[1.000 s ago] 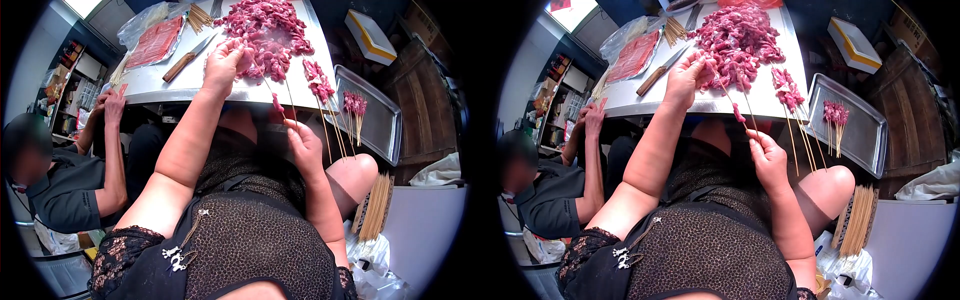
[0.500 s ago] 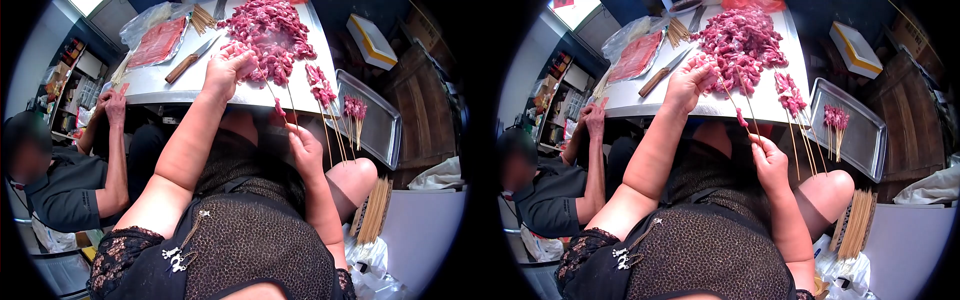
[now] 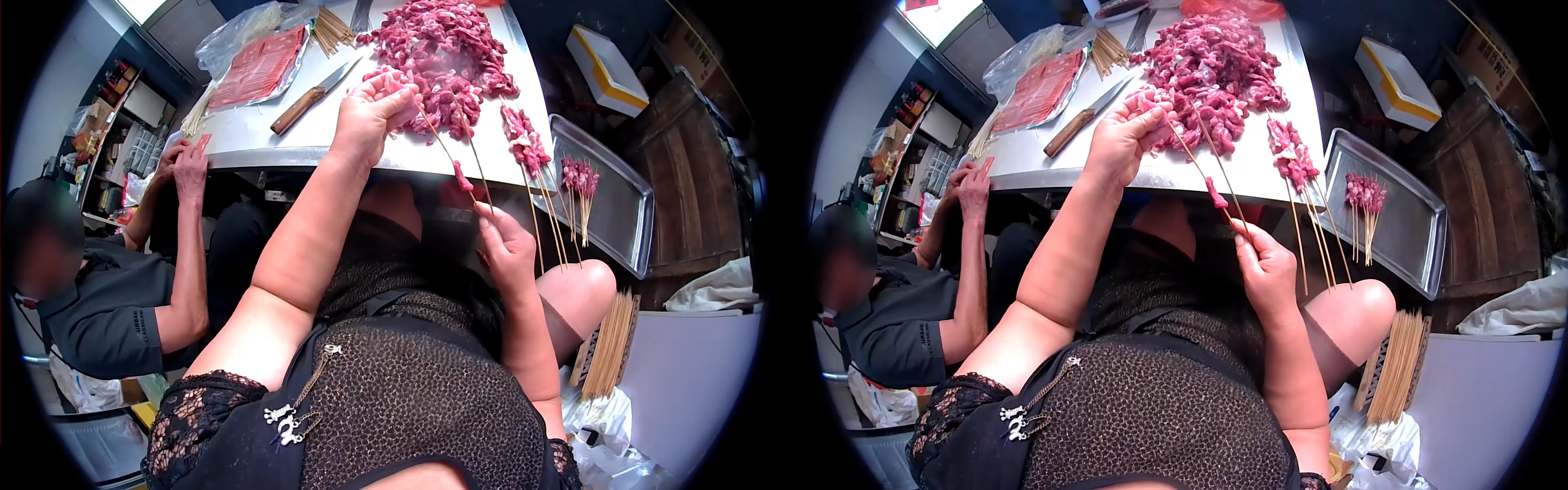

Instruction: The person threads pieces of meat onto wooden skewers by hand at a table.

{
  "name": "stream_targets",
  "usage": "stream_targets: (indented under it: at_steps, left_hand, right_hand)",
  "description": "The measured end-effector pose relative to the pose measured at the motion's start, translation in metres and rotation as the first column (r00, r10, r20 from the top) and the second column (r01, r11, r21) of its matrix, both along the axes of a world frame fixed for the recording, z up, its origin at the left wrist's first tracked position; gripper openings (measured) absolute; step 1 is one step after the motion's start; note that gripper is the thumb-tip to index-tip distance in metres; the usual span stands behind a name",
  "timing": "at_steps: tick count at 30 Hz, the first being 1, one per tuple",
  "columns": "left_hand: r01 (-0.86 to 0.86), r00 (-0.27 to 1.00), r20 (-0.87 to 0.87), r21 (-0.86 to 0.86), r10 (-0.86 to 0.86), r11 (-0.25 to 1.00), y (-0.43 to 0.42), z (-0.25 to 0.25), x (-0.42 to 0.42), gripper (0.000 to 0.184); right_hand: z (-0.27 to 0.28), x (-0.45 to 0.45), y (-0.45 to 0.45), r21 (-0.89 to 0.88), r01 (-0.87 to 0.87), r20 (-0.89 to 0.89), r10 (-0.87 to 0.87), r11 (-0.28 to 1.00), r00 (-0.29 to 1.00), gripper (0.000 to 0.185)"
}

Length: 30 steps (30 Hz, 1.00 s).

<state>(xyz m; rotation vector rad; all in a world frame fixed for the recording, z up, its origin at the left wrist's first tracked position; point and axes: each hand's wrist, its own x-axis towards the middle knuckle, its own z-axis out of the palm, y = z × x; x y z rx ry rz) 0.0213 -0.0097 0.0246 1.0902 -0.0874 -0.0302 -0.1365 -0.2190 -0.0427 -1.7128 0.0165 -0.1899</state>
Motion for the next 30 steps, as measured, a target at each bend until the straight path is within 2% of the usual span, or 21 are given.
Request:
stream_targets:
  at_steps: [5,10,15,18,20,21,23,26,28,29,30]
  left_hand:
    - [0.015,1.0,-0.008,-0.017,-0.015,1.0,-0.004,0.004,-0.006,0.026]
    - [0.039,0.999,-0.034,-0.014,-0.039,0.999,-0.002,0.005,-0.009,0.026]
    - [0.16,0.98,-0.124,0.045,-0.154,0.986,0.002,0.005,-0.011,0.034]
    - [0.179,0.976,-0.122,0.0,-0.178,0.984,0.002,0.005,-0.013,0.038]
    - [0.199,0.973,-0.123,0.002,-0.197,0.98,0.0,0.01,-0.018,0.039]
    - [0.221,0.968,-0.125,0.003,-0.219,0.975,-0.001,0.01,-0.02,0.039]
    - [0.221,0.967,-0.136,0.026,-0.216,0.975,-0.001,0.006,-0.021,0.035]
    - [0.208,0.974,-0.106,0.046,-0.202,0.977,0.0,0.003,-0.018,0.027]
    - [0.183,0.982,-0.055,0.029,-0.182,0.983,-0.002,0.001,-0.015,0.022]
    - [0.178,0.982,-0.055,-0.001,-0.178,0.984,-0.002,0.002,-0.015,0.018]
    - [0.169,0.982,-0.076,-0.026,-0.171,0.985,0.0,0.0,-0.012,0.018]
  right_hand:
    - [0.007,0.0,0.0,-0.083,0.002,0.04,0.001,0.997,0.999,0.021]
    - [0.008,0.001,-0.006,-0.083,-0.038,0.067,0.044,0.996,0.997,0.021]
    - [0.006,0.002,-0.011,-0.112,-0.039,0.071,0.048,0.993,0.996,0.021]
    - [-0.001,0.003,-0.008,-0.072,-0.025,0.145,0.035,0.997,0.989,0.021]
    - [0.002,0.0,-0.006,0.169,-0.116,-0.099,0.134,0.979,0.986,0.021]
    - [0.002,0.0,-0.005,0.169,-0.114,-0.103,0.133,0.979,0.986,0.021]
    - [0.001,-0.001,0.0,0.321,-0.15,-0.118,0.197,0.935,0.973,0.022]
    - [0.016,-0.009,0.006,0.263,-0.12,-0.198,0.175,0.957,0.965,0.022]
    - [0.023,-0.014,0.004,0.242,-0.06,-0.167,0.102,0.968,0.981,0.023]
    - [0.022,-0.015,-0.002,0.152,-0.001,0.101,-0.015,0.988,0.995,0.023]
    - [0.027,-0.024,-0.012,0.235,0.05,0.187,-0.095,0.971,0.978,0.023]
